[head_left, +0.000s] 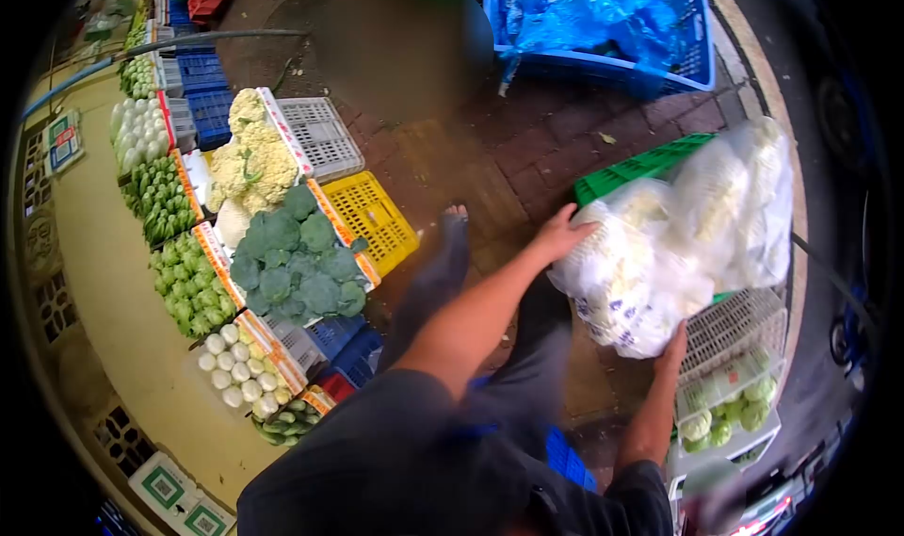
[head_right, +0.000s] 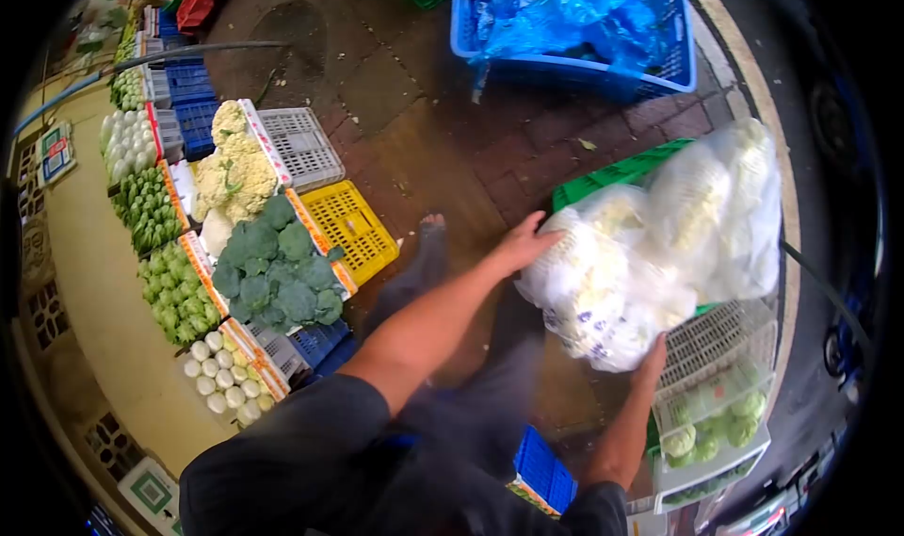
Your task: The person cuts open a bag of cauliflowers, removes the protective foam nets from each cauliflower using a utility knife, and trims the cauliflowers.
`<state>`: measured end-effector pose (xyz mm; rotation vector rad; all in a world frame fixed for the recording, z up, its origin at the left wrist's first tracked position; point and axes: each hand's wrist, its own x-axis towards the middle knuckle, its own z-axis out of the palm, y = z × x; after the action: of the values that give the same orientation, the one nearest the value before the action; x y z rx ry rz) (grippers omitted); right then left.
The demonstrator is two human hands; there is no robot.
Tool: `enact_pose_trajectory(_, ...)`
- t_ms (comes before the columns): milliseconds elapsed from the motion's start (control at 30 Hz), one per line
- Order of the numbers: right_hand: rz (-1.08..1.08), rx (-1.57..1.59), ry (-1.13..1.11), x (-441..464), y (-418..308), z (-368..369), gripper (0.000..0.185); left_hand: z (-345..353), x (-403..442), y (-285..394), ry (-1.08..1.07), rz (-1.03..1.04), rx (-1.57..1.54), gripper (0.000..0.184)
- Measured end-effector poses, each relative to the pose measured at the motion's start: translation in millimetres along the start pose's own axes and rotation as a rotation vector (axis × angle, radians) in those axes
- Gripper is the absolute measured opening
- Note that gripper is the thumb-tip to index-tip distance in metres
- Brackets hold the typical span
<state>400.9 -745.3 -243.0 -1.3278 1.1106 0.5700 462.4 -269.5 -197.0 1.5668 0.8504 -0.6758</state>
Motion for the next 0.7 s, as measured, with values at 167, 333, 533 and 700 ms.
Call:
enact_pose_trajectory(167,0.124,0.191,-0.078,2.1,-28.8,8.6,0.058,31.4,47.8,18.2,-0.107,0.040,0.152,0.108)
enact_pose_trajectory(333,0.051,0.048,0.049,-2.3,-10.3,-2.0,0.052,25.9,54.4,3.1,-0.216,0.064,0.046,0.108)
enact_pose_trajectory(533,-0.076,0.053,0.118,-35.9,14.7,68.7,0.046,-31.0,85.1,28.7,-0.273,0.143,0.000,0.106)
enact_pose_trajectory(700,-0.008,-0.055,0.202,-114.5,-1.7,250.2,0.038,-113.0,181.4,60.1,-0.365,0.244,0.119,0.096)
